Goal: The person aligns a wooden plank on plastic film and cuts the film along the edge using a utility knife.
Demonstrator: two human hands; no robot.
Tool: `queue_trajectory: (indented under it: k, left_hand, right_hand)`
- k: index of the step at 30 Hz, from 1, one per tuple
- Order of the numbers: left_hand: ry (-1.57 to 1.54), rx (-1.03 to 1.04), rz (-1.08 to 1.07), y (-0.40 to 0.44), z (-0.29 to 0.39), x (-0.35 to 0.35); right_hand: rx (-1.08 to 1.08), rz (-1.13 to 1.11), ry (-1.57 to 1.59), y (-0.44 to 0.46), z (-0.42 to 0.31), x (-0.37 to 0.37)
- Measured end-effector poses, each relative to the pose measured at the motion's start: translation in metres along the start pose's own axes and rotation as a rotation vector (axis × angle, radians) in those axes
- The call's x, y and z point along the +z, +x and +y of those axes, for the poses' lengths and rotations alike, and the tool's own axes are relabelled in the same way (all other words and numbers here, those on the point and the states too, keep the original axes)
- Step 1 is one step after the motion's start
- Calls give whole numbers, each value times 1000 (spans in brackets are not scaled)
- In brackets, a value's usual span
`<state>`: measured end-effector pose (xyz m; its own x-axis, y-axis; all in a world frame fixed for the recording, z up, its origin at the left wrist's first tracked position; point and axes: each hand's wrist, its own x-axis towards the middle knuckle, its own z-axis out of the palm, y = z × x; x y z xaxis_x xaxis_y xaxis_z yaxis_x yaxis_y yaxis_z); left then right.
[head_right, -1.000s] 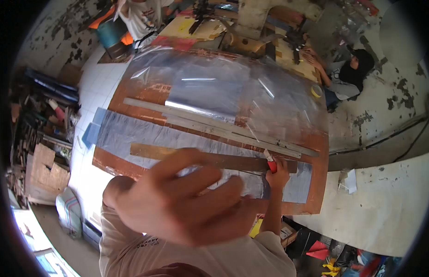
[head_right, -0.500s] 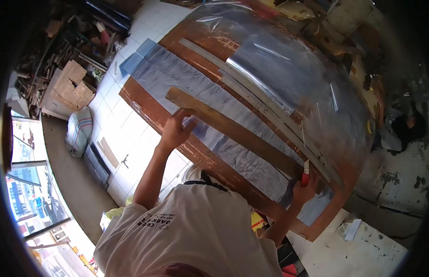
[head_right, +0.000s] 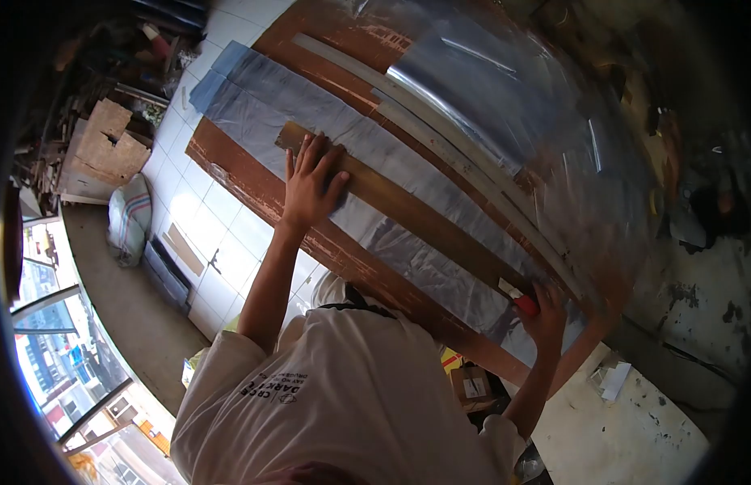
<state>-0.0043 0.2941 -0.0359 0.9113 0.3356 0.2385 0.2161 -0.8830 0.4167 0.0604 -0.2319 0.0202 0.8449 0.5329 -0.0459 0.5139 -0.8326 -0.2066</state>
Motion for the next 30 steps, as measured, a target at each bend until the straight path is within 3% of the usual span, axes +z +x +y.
queue_trajectory:
  k: [11, 21, 23, 28, 30]
  left_hand:
    - [-4, -138, 0, -11, -27, -2]
    - [67, -174, 46, -15, -25, 9]
    - [65, -180, 60, -16, -25, 11]
    - [16, -251, 158, -15, -24, 13]
    - [48, -270, 90, -13, -22, 11]
  right_hand:
    - [-47, -43, 150, 7, -33, 14]
    - [39, -107, 133, 9, -47, 20]
    - [-34, -28, 253, 15, -56, 28]
    - [19, -91, 174, 21, -67, 33]
    - [47, -119, 162, 17, -68, 34]
